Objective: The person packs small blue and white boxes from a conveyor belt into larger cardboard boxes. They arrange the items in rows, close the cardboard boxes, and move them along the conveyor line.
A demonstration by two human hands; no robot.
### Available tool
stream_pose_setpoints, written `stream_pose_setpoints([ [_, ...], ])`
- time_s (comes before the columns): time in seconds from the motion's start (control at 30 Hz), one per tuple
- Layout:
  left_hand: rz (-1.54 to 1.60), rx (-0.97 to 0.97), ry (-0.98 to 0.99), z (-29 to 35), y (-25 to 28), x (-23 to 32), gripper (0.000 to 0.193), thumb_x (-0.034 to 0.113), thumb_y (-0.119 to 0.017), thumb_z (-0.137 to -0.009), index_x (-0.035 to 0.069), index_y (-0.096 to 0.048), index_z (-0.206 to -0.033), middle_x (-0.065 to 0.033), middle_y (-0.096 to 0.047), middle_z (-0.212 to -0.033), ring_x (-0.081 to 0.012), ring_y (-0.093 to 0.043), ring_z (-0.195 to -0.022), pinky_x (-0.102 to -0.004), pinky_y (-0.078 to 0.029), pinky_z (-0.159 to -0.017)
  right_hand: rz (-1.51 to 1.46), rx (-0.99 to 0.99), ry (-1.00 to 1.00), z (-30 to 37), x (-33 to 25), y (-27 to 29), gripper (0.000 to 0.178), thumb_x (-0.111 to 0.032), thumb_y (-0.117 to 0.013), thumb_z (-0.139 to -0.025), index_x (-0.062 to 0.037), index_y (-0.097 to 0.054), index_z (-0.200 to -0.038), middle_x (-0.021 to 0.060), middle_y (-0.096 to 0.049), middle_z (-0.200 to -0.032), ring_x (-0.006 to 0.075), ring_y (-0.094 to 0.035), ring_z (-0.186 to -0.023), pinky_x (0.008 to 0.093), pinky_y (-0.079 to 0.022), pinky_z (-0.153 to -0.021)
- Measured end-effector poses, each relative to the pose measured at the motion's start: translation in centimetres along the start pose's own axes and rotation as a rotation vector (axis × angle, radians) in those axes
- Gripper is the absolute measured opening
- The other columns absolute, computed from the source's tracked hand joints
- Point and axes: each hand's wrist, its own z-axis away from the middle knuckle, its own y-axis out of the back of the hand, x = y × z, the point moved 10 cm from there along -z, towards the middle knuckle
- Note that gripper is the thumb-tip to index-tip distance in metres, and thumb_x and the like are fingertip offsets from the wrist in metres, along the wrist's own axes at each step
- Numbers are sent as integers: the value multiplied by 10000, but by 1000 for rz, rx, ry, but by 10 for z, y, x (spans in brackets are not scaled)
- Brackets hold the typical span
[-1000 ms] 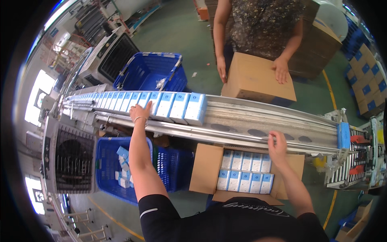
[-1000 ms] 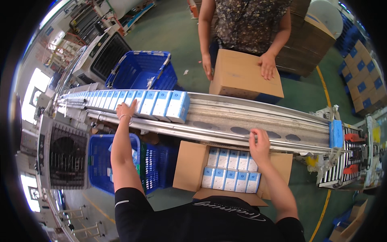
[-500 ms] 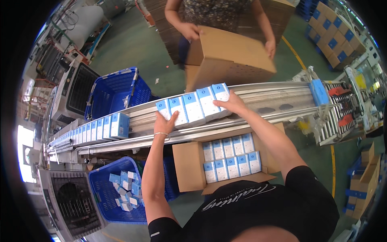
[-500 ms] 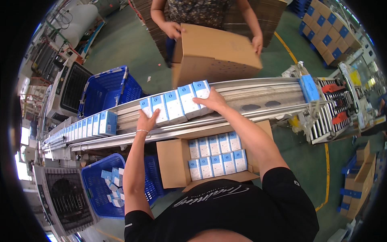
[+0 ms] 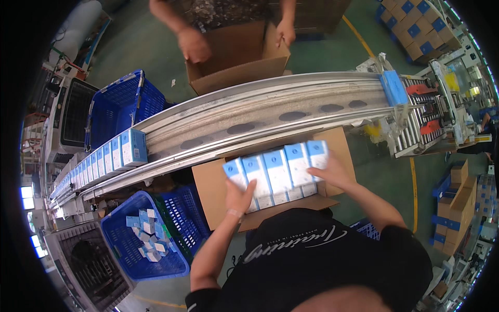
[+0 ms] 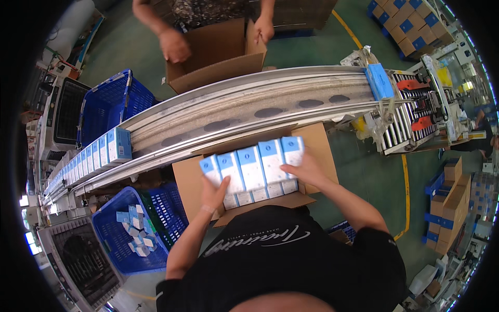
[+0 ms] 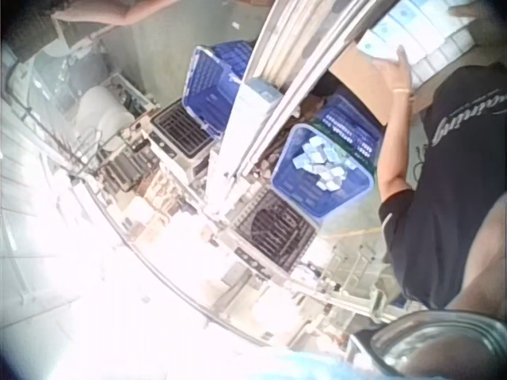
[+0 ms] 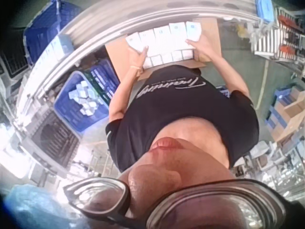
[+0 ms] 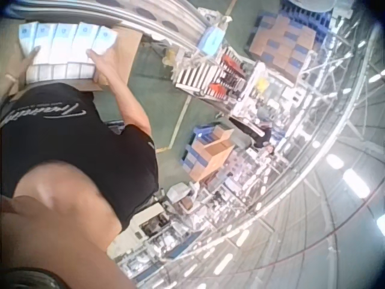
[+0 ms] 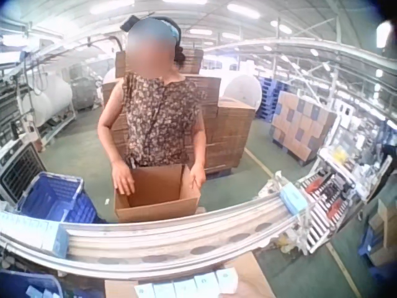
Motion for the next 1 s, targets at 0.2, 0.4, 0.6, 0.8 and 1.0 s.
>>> stream_pose_setpoints([
  [0.2,-614,-130,269,-62,-107,-116,876,483,-575,-831,-158,-215,-1308,-334,-435,-1236,-370,-515,-1112,-398,-458,-886,610,53,-60,-89,93,-100,883,-284,-707,-751,189,-194,-1293,355,-429,-1223,360,-534,-1073,390,-466,-863],
  [0.4,-918,-700,-74,-25,-104,-17,659,410,-519,-865,-25,-344,-1327,-259,-512,-1209,-329,-568,-1050,-410,-495,-812,956,-354,95,-62,29,-114,691,-225,-622,-794,89,-297,-1316,394,-314,-1293,444,-533,-1034,501,-501,-752],
  [0.6,-1131,-635,-414,-12,-124,-49,702,429,-538,-835,37,-318,-1374,-294,-251,-1411,-501,-227,-1290,-570,-208,-1052,1014,-514,84,-63,61,-144,818,-295,-630,-780,-25,-184,-1410,434,-259,-1301,544,-463,-1072,502,-408,-934],
  [0.8,-465,11,-391,-37,99,61,273,329,-565,-831,88,-620,-948,-119,-649,-860,-286,-636,-761,-377,-513,-639,65,-257,515,-46,-165,-78,326,-270,-553,-854,-14,-583,-1053,156,-624,-966,292,-624,-873,417,-495,-747],
  [1.0,-809,963,144,-112,402,-85,492,365,-607,-817,-74,-531,-1028,-224,-570,-1019,-364,-541,-971,-423,-434,-847,170,298,499,-108,-168,-53,209,-246,-537,-852,-71,-605,-942,112,-659,-769,318,-633,-702,399,-490,-642],
])
